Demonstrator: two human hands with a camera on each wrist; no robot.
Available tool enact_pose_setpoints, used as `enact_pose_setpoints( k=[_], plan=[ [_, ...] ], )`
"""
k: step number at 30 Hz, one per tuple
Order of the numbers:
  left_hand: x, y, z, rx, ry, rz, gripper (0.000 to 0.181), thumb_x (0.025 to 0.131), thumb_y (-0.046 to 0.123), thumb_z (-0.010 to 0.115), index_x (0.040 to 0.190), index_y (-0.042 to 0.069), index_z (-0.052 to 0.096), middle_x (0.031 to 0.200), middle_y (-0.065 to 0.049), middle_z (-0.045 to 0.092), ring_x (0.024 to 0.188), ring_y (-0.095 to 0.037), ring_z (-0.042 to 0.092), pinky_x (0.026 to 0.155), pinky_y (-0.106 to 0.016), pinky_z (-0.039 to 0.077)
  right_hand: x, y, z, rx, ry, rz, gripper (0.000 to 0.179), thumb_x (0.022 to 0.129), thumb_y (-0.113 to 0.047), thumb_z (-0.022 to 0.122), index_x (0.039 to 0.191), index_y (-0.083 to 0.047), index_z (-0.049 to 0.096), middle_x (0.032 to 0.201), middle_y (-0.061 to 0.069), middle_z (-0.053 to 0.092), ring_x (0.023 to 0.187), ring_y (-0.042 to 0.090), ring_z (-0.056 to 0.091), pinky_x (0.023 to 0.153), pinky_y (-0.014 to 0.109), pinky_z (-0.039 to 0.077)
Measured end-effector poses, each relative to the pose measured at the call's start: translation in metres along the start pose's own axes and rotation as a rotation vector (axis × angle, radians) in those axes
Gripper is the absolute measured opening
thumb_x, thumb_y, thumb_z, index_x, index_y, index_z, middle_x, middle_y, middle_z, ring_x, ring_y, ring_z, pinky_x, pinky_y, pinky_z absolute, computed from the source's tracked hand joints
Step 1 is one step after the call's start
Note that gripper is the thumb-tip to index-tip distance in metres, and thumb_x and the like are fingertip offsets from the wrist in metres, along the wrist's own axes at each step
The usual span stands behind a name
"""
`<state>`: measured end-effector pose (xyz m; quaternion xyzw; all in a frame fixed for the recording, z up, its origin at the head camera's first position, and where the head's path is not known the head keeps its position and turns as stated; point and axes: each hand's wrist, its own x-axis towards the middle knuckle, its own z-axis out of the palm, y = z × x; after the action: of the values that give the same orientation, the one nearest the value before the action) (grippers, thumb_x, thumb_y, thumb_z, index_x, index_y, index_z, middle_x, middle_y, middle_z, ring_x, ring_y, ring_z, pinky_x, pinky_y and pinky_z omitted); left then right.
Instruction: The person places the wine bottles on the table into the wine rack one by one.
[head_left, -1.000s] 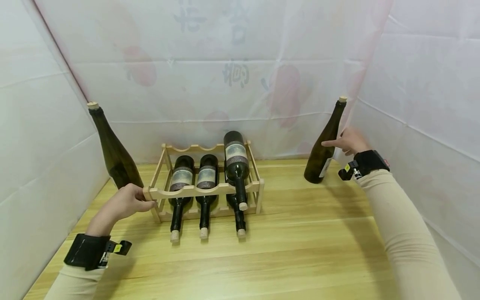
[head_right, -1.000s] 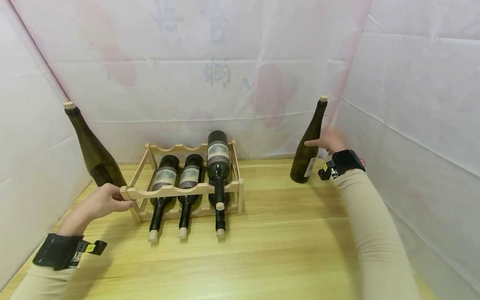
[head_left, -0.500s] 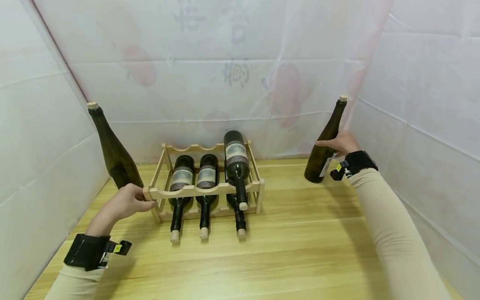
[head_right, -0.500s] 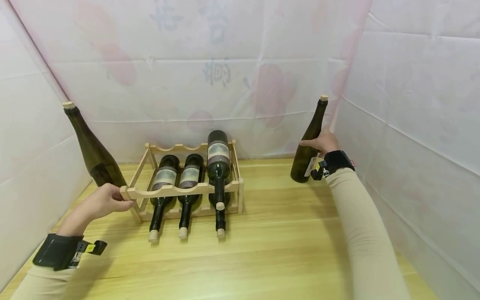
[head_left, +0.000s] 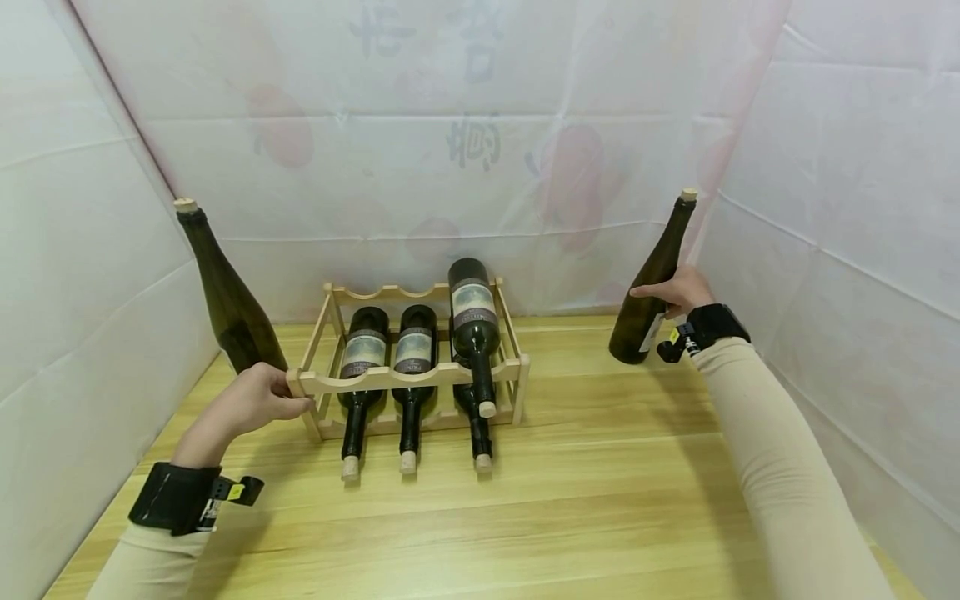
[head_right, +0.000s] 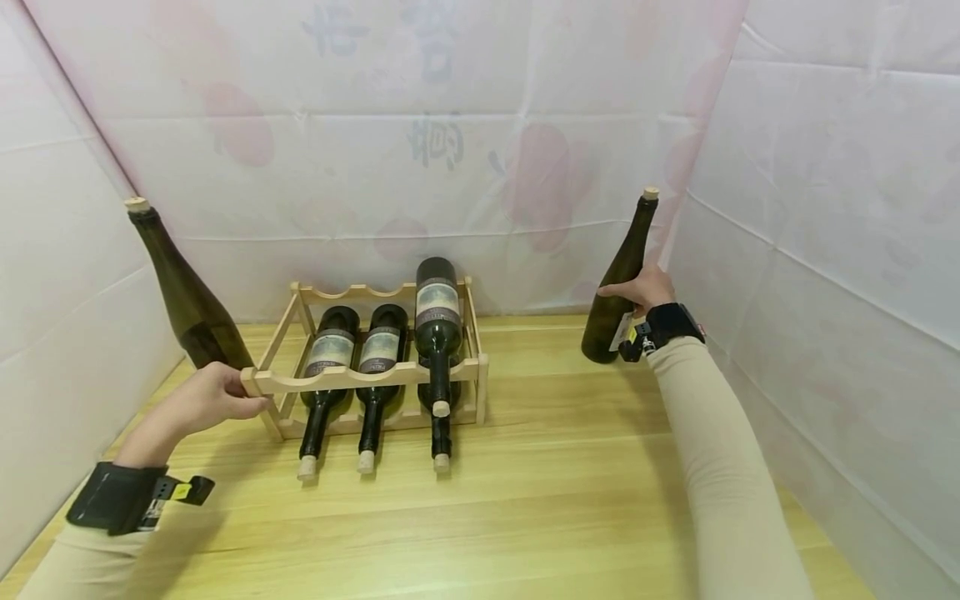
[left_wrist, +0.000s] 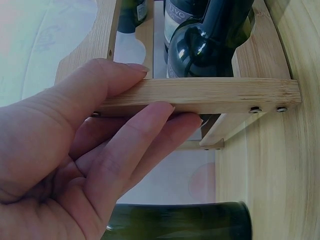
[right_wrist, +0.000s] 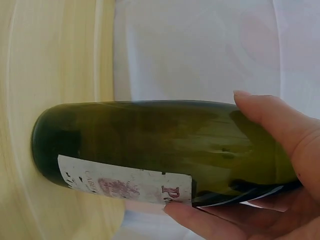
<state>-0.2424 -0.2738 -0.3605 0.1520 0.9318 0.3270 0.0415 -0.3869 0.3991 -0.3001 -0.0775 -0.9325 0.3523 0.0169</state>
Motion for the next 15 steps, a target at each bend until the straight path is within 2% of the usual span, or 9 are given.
enact_pose_setpoints(
  k=[5,9,15],
  plan=[
    [-0.0012,-0.0006,0.0003,0.003,-0.003,-0.015,0.016,0.092,0.016,0.076,0.091,0.001,0.081,0.084,-0.013,0.079,0.071,-0.014,0.054,0.066,-0.031,0.043,0.0005,0.0033,0.0036,0.004,0.021,-0.019,0.092,0.084,-0.05,0.082,0.135,0.016,0.042,0.117,0.029,0.051,0.073,0.031,0.069,0.064,0.044,0.061],
    [-0.0029,-0.0018,0.0008,-0.004,-0.004,-0.012,0.016,0.092,0.017,0.076,0.092,0.001,0.081,0.084,-0.013,0.079,0.071,-0.013,0.054,0.066,-0.031,0.043,-0.0037,0.0027,0.0052,0.015,0.036,-0.04,0.088,0.085,-0.047,0.082,0.135,0.015,0.043,0.119,0.03,0.052,0.082,0.034,0.068,0.063,0.043,0.061],
    [-0.0049,-0.002,0.0012,-0.009,0.005,-0.015,0.016,0.092,0.016,0.075,0.09,0.001,0.081,0.083,-0.013,0.078,0.069,-0.013,0.051,0.064,-0.03,0.041,-0.0084,-0.0007,0.0058,0.027,0.027,-0.079,0.08,0.086,-0.043,0.082,0.131,0.013,0.047,0.116,0.028,0.054,0.084,0.039,0.069,0.062,0.042,0.061]
  ],
)
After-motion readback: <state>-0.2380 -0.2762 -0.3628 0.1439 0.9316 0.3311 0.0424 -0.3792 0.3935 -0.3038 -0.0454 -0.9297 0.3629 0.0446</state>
